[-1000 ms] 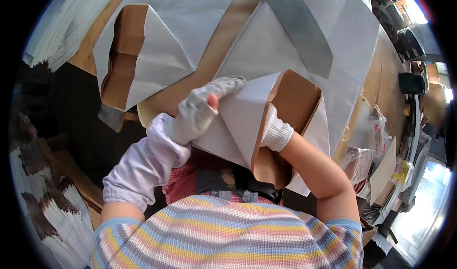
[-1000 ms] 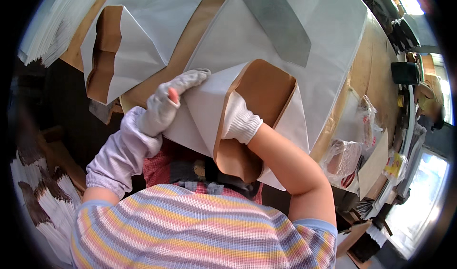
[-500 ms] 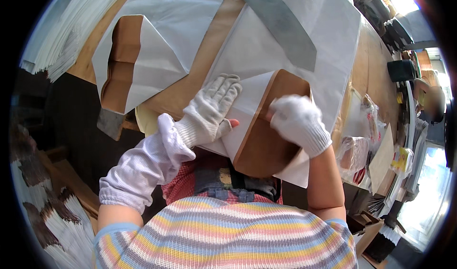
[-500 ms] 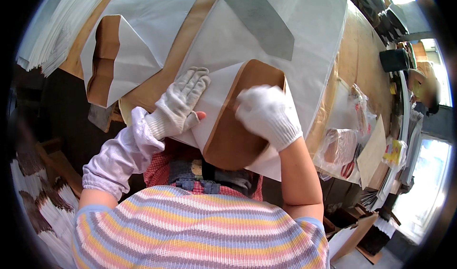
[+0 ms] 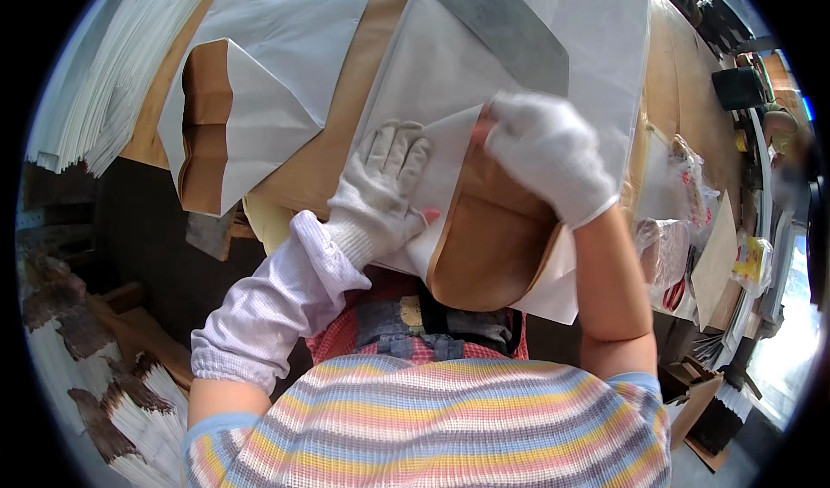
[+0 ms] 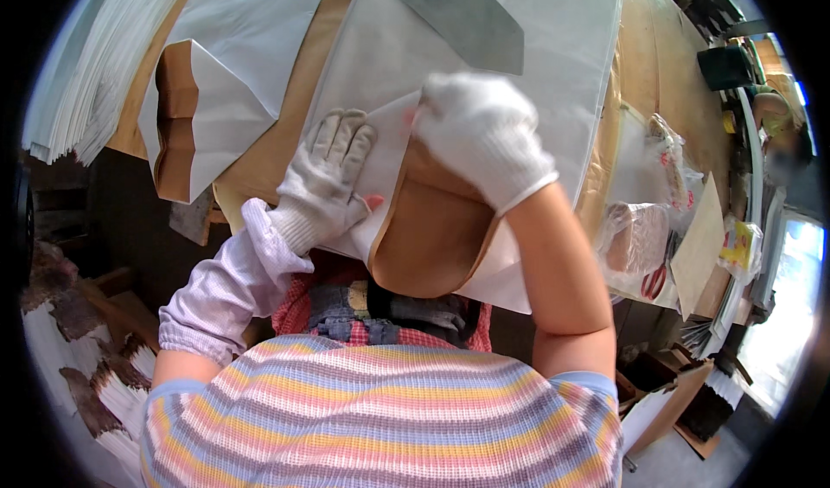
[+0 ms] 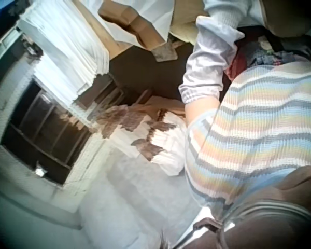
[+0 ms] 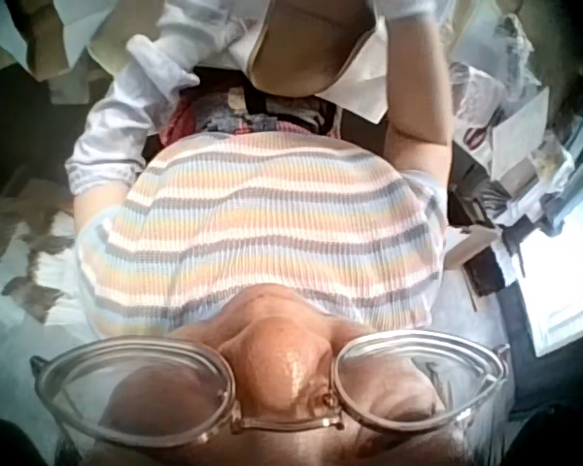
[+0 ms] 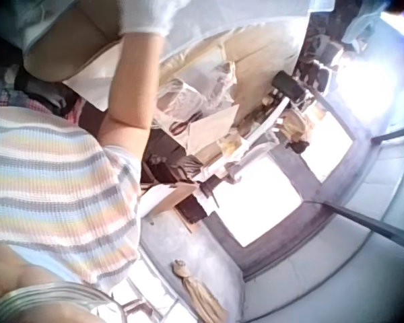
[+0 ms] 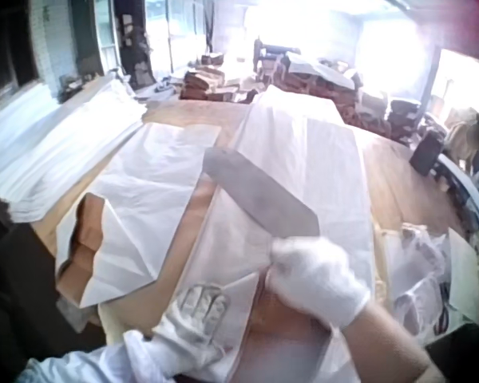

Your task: The person uses red-handled scissors to trim the edges of a stack of white paper sheets on a wooden table. After cutting, the person folds the trimmed sheets and places them into a brown paper bag.

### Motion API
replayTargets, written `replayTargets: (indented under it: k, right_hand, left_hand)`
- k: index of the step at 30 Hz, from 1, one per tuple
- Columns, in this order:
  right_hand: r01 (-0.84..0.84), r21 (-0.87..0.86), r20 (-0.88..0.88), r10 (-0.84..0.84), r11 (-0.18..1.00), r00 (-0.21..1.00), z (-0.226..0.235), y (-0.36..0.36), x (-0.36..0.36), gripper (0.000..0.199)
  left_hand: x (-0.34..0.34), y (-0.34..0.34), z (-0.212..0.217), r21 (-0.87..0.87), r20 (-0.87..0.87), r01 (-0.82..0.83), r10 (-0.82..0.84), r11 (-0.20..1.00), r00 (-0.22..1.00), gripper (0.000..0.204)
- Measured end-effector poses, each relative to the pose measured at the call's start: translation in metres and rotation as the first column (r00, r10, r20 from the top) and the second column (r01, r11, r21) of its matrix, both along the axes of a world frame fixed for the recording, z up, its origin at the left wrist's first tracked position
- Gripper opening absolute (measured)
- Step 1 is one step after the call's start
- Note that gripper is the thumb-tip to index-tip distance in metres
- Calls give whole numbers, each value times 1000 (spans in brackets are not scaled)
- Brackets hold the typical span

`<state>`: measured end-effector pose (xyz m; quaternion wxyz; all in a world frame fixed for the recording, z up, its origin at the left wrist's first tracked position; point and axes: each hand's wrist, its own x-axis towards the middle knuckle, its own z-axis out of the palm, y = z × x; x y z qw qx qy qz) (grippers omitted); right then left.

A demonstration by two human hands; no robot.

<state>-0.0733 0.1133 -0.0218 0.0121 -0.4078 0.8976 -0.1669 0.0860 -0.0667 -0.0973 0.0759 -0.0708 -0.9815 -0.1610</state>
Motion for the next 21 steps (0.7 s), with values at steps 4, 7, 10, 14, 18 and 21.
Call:
replayTargets:
  k: [4,7,10,14,18,21]
  right_hand:
    - [342,101,-243,-310,934,919,-11,-25,-114,62]
    - [395,142,-337,-331,908,882,-44,-42,-150,74]
    - [379,245,-200,-336,892,920,-30,-68,-154,69]
    - [394,189,25,-406,899,914,13,-60,-169,49]
    - [196,-343,142,-155,919,978,69,0,-85,20]
    - [10,-220,298,57,976,953,51,81,-21,16]
  left_hand:
    - [-2,4,-1,-29,25,50,-49,998,998,99]
    - [-25,-2,13,5,89,193,-192,981,977,102]
    - [-61,14,27,31,122,240,-242,970,962,101]
    - [-81,29,16,-4,4,262,-262,965,965,93]
    - [-42,27,1,-163,-19,113,-117,980,993,95]
    - [-8,18,8,265,182,-32,-18,964,983,94]
